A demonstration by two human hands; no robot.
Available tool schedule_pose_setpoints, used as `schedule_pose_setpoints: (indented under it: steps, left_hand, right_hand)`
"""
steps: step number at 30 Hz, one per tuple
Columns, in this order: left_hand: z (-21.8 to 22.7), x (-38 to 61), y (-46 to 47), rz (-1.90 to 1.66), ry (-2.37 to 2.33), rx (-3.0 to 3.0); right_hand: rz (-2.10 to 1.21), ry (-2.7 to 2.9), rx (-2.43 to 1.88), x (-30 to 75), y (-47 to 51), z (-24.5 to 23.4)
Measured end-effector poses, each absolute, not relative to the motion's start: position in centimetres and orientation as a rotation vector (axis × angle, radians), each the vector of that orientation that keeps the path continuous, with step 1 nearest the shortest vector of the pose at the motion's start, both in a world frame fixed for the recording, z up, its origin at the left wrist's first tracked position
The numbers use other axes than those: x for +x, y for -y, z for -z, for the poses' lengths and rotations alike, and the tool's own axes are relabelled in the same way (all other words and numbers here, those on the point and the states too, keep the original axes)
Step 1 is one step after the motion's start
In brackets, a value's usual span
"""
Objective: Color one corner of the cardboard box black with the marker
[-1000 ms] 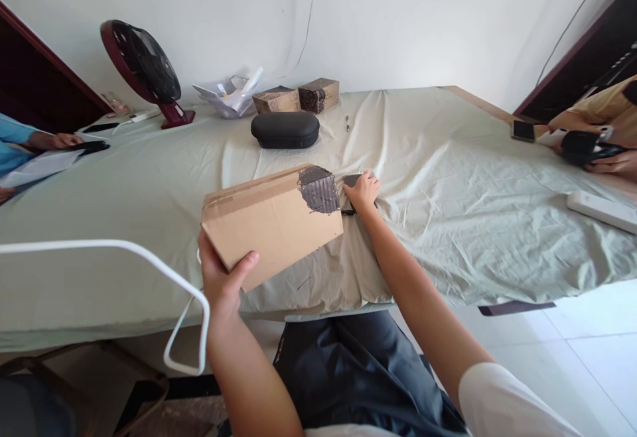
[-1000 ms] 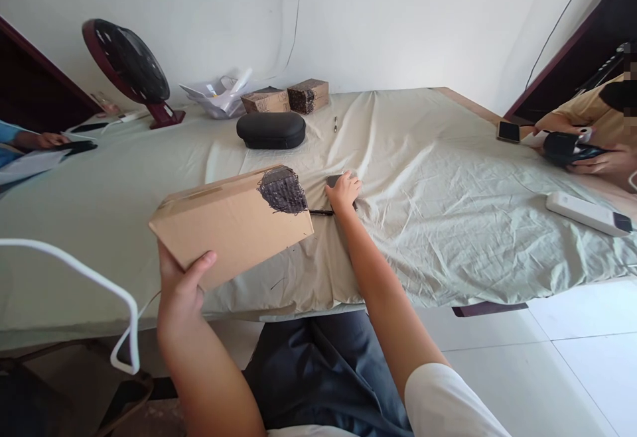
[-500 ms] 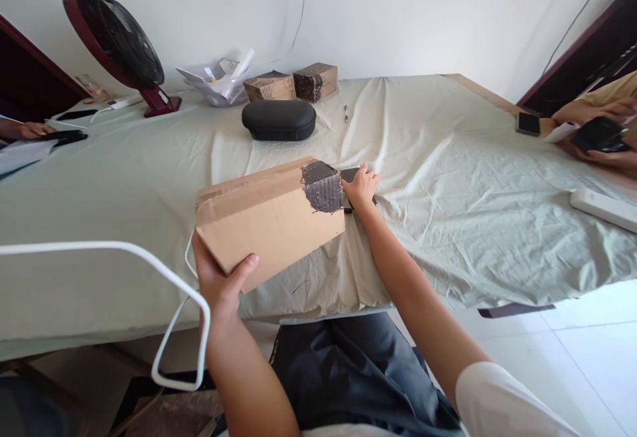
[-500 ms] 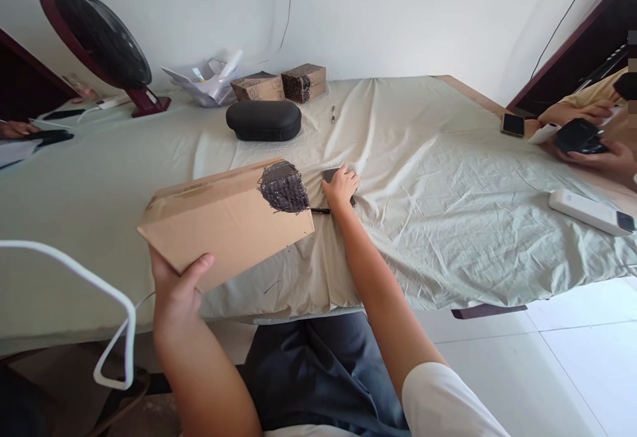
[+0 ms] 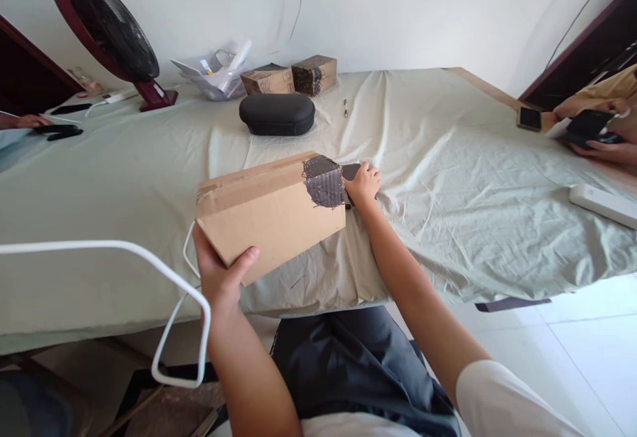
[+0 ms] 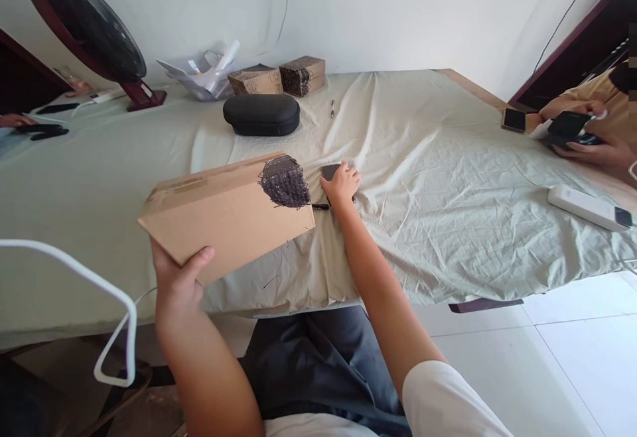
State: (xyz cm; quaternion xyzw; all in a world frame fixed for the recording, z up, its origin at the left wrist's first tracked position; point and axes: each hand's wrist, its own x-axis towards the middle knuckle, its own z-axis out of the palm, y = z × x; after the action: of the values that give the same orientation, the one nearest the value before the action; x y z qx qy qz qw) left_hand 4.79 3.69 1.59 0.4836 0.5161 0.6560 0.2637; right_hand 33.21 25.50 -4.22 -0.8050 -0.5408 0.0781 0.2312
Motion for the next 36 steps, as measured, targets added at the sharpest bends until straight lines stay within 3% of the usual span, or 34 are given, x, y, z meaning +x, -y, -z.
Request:
schedule_pose_setpoints:
  steps: [36]
  left_hand:
    - [-2.1, 6.3, -3.5, -1.965, -1.180, 0.813]
  right_hand:
    - [-0.269, 1.445, -2.239, 32.5, -23.7, 2.7]
